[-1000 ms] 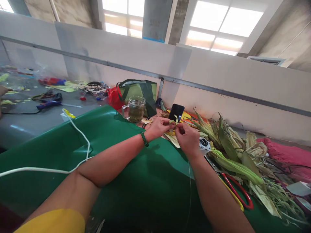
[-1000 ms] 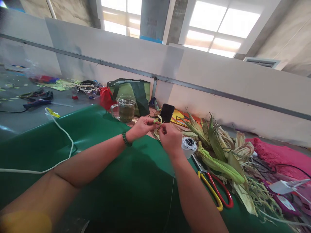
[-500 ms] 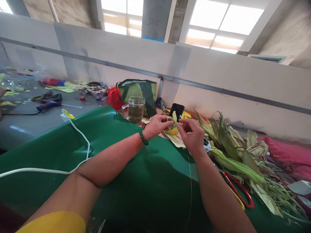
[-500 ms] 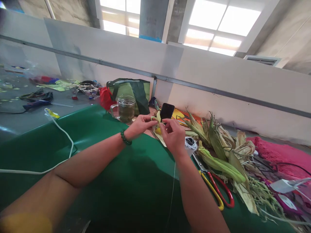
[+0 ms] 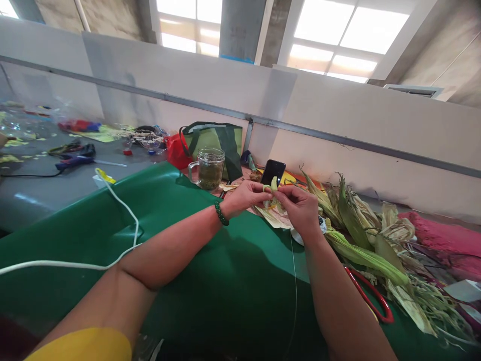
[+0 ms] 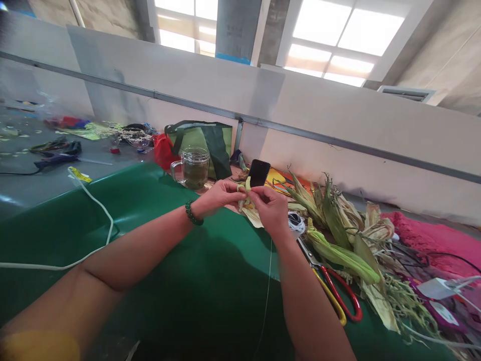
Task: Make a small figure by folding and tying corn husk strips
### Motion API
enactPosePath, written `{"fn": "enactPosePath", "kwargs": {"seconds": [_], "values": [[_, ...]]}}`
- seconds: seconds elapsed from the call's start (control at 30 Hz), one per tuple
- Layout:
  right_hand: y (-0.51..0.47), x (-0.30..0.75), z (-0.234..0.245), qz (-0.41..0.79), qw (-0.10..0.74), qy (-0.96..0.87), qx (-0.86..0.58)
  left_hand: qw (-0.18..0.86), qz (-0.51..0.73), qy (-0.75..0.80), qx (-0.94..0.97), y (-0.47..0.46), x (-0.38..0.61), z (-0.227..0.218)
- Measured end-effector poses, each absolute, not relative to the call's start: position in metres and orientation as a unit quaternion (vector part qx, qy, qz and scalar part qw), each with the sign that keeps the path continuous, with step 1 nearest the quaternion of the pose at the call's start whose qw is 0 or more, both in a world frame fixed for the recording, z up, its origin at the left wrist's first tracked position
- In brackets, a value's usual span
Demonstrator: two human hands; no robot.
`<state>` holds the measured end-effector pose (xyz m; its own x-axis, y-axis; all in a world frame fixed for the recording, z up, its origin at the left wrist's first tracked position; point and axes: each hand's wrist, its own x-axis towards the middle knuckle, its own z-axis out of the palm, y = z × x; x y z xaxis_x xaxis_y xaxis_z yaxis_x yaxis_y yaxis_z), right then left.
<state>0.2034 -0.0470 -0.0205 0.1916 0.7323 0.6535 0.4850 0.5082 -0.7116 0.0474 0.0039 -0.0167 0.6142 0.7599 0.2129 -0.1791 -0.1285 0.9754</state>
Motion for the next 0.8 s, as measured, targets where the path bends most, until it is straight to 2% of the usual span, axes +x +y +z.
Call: {"fn": "enactPosePath", "kwargs": {"seconds": [0.13,0.37,0.6,0.8], "values": [[-0.048,0.202,-0.019,0.133,0.604,-0.614,-0.490,0.604,0.389,0.210,0.663,0.004,0.048,-0.019],[-0.049,0.203,-0.012,0.264,0.620,-0.563,-0.479,0.597,0.402,0.200,0.665,0.008,0.047,-0.019],[-0.053,0.203,-0.010,0.219,0.637,-0.576,-0.463,0.611,0.321,0.206,0.694,0.006,0.042,-0.014],[-0.046,0.208,-0.013,0.220,0.644,-0.579,-0.449,0.626,0.360,0.211,0.658,0.005,0.044,-0.016]]}}
